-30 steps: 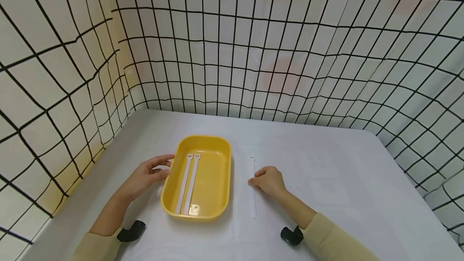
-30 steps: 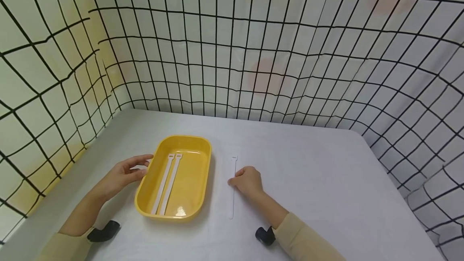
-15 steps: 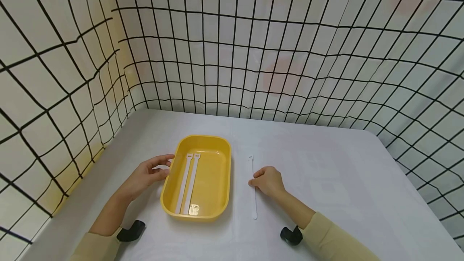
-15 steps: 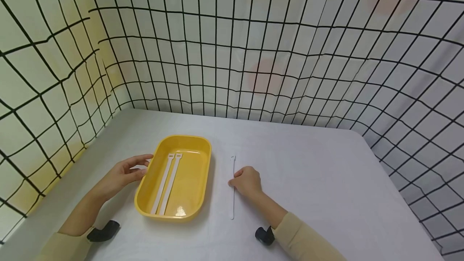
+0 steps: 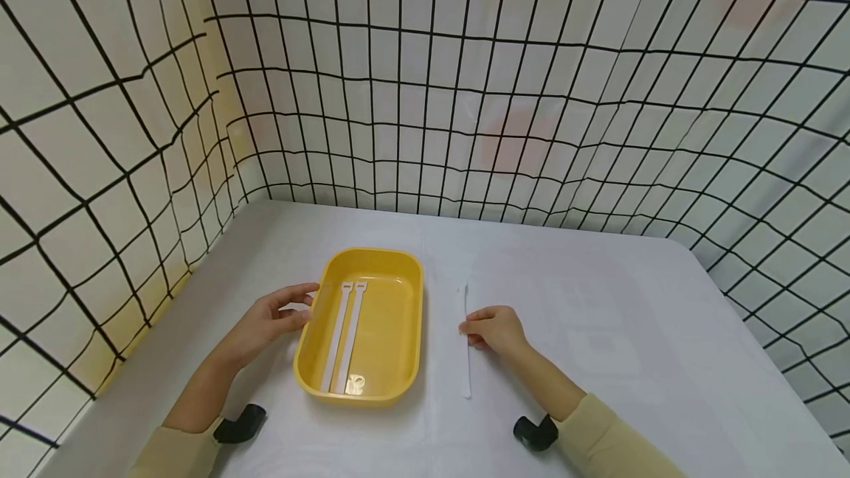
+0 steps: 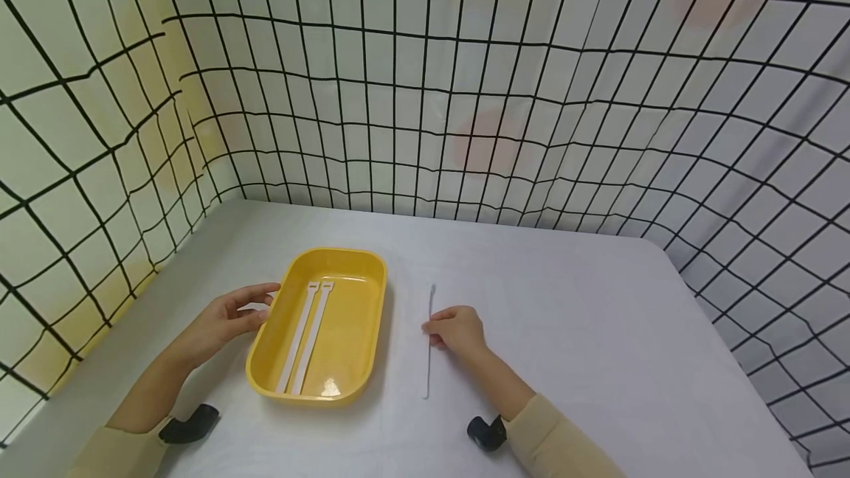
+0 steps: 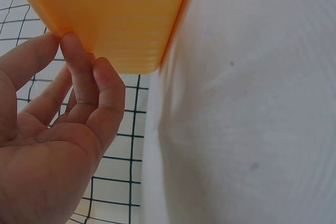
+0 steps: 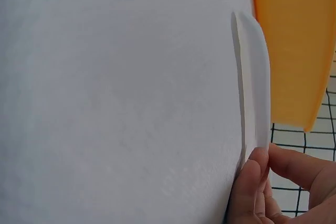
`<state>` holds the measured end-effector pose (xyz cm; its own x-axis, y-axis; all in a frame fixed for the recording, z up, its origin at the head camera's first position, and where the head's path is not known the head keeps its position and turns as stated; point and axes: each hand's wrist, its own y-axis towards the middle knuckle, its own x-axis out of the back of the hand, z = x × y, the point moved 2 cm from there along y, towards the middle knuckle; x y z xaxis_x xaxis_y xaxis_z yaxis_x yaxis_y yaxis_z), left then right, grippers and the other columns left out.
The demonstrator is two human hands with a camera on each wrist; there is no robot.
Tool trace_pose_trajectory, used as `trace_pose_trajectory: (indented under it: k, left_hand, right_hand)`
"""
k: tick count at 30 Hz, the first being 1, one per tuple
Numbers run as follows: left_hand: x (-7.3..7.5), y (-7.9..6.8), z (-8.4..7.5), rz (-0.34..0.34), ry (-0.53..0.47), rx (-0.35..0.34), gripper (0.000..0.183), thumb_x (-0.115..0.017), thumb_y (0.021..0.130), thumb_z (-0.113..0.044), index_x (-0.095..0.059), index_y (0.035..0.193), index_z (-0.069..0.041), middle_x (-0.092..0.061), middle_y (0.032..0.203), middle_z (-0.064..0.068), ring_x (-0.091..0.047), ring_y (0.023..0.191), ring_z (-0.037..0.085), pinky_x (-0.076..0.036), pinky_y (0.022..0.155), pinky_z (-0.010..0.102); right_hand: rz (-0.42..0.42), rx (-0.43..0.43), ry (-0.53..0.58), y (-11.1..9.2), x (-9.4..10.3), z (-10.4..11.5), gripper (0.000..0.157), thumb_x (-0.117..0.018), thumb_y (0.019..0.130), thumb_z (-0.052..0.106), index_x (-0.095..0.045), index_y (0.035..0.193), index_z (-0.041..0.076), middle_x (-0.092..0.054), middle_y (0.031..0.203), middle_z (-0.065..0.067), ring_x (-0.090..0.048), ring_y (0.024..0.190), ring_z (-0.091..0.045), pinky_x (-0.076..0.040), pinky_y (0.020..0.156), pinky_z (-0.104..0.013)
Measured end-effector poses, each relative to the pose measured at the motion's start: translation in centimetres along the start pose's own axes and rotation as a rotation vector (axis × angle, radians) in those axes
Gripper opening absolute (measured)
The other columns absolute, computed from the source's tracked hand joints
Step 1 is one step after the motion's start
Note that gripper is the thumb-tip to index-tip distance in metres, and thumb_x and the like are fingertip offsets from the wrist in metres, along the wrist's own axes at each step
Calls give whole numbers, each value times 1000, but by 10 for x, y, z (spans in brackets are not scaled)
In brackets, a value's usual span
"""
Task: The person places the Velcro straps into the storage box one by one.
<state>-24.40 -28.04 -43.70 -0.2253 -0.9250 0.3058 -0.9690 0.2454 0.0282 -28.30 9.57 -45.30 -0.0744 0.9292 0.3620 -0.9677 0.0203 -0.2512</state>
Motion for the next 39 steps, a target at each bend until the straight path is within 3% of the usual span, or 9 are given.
trace_pose_trajectory:
  k: [9, 30, 39]
  left_hand:
    - [-1, 0, -1, -10, 5, 14, 50, -63, 96, -15, -47, 141, -1, -51, 122, 21, -60, 96, 31, -49, 85, 23]
    - [-2, 1, -5, -16, -4, 31, 50, -63, 96, -15, -47, 141, -1, -51, 122, 21, -60, 97, 31, -49, 84, 23]
    - [-2, 2, -3, -8, -13, 11, 50, -62, 96, -13, -46, 141, 0, -51, 121, 21, -60, 95, 30, -50, 83, 25]
  right_hand:
    - [48, -46, 116, -1, 4, 2, 19, -73, 83, 1, -66, 98, -8, -65, 73, -8, -62, 57, -12, -53, 55, -24]
    - [114, 9, 206, -12, 1, 29, 21, -74, 85, 4, -64, 99, -7, -66, 78, -9, -61, 59, -13, -55, 59, -26]
    - [104, 25, 225, -11, 0, 37, 18, -73, 84, 4, -65, 97, -6, -67, 79, -10, -62, 58, -14, -55, 58, -25]
